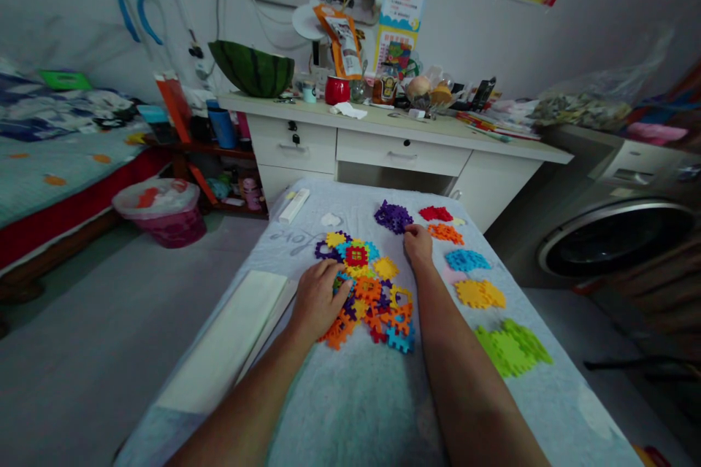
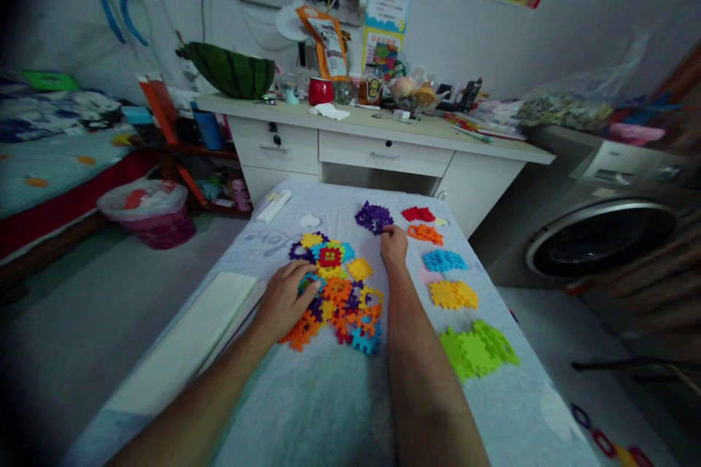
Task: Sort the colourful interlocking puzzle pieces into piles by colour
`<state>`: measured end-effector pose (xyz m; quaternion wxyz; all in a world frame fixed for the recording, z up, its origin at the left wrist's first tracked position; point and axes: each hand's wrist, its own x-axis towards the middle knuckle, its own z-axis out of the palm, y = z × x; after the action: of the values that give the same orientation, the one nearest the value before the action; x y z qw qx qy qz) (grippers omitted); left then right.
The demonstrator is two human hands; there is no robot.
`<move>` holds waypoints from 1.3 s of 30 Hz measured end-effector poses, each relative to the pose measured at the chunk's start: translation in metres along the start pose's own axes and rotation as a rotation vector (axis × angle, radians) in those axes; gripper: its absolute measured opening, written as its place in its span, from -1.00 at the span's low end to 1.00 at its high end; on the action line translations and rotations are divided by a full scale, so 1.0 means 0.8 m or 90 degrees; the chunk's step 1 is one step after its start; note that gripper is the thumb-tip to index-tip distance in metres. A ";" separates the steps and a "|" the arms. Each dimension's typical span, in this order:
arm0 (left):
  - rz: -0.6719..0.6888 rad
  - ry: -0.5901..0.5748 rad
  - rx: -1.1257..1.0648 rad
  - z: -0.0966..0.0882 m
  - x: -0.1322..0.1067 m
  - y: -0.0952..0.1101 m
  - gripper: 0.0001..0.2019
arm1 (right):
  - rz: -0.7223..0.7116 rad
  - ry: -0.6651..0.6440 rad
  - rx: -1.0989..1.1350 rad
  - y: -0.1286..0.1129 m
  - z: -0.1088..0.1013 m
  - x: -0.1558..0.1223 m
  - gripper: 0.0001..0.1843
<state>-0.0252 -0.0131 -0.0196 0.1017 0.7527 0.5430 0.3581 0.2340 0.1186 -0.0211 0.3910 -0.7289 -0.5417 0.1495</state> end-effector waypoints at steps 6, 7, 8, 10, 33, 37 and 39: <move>0.002 -0.019 0.004 0.000 0.001 0.000 -0.75 | -0.142 -0.105 0.025 -0.039 0.000 -0.010 -0.70; 0.004 -0.023 0.005 0.000 0.001 0.000 -0.75 | -0.189 -0.160 0.021 -0.049 -0.001 -0.014 -0.72; 0.005 -0.026 0.006 0.000 0.001 -0.001 -0.76 | -0.235 -0.226 0.011 -0.059 -0.002 -0.019 -0.73; 0.005 -0.030 0.009 0.000 0.001 -0.001 -0.76 | -0.310 -0.350 -0.030 -0.076 -0.002 -0.031 -0.71; 0.010 -0.030 -0.005 0.000 0.002 -0.002 -0.77 | -0.127 -0.317 0.168 -0.091 -0.045 -0.016 -0.88; 0.002 -0.037 -0.019 0.001 0.003 -0.003 -0.74 | -0.011 -0.118 0.242 -0.065 -0.055 0.038 -0.80; -0.001 -0.043 -0.022 0.001 0.003 -0.004 -0.73 | 0.045 -0.035 0.239 -0.046 -0.060 0.068 -0.80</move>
<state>-0.0263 -0.0097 -0.0208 0.1334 0.7618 0.5338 0.3419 0.2600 0.1524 0.0478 0.4997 -0.6575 -0.4889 0.2811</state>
